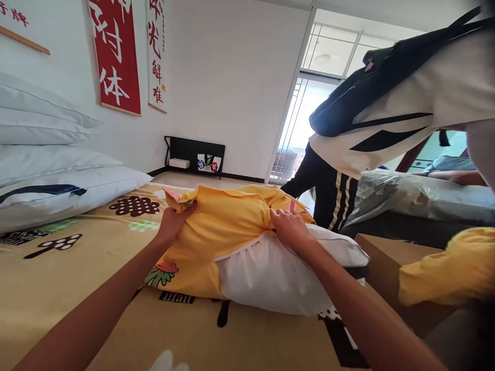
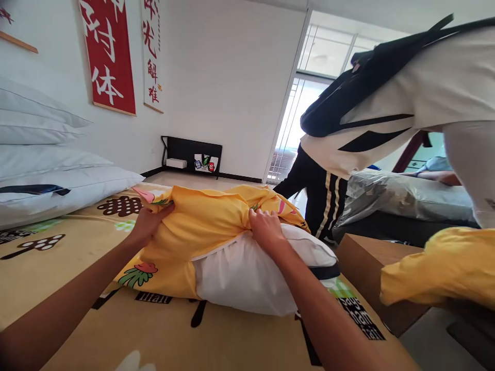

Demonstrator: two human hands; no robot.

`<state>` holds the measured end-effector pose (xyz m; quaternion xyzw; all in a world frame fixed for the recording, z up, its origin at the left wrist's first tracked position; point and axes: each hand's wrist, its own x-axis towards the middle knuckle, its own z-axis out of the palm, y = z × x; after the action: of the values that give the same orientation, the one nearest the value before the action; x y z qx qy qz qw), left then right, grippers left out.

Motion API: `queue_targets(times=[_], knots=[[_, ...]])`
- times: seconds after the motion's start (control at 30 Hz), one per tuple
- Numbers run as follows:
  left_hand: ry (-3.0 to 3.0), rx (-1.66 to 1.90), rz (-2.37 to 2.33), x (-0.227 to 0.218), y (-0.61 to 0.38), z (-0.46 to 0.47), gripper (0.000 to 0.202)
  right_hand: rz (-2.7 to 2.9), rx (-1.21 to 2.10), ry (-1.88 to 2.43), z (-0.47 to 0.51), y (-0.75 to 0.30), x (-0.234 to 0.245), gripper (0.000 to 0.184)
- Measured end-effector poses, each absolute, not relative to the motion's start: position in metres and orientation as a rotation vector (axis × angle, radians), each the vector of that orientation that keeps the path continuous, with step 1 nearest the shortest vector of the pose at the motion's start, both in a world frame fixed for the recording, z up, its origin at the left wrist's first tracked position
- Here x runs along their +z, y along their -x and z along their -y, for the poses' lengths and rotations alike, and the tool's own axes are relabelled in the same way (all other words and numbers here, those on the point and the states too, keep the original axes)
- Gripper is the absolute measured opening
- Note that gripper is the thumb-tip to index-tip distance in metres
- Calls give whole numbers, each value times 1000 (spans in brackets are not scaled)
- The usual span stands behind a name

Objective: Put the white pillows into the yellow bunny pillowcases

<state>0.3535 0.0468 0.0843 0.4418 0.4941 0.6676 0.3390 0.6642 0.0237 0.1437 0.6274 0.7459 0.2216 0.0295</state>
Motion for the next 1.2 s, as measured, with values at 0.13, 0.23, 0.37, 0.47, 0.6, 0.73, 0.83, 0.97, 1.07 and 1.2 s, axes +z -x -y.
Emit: queue_targets(times=[0.13, 0.23, 0.37, 0.47, 0.6, 0.73, 0.83, 0.97, 1.07, 1.2], knots=[[-1459, 2059, -1453, 153, -329, -26, 52, -2345, 935, -1951, -22, -640, 194, 30], [-1575, 2243, -1763, 208, -296, -35, 57, -2568, 1453, -1905, -24, -621, 230, 35], [-1551, 1955, -2366, 217, -252, -62, 55, -2849, 1778, -1554, -26, -585, 219, 45], [-1466, 1648, -2538, 177, -231, -74, 53, -2967, 1568, -1221, -32, -573, 163, 42], [-1652, 1546, -2564, 104, -232, -81, 53, -3000, 1273, -884, -50, -583, 76, 37], [-2257, 1417, -2127, 28, -256, -77, 49, -3049, 1004, -940, -57, -594, 19, 43], [-2605, 863, -1748, -16, -271, -70, 47, -3015, 868, -1058, -63, -601, -3, 59], [-2654, 794, -1793, -31, -278, -63, 47, -2889, 851, -1417, -77, -617, -17, 89], [-2756, 886, -1769, -20, -288, -56, 39, -2665, 778, -2077, -88, -628, -27, 88], [-2986, 955, -1441, -5, -318, -40, 41, -2552, 360, -2397, -99, -628, -32, 76]])
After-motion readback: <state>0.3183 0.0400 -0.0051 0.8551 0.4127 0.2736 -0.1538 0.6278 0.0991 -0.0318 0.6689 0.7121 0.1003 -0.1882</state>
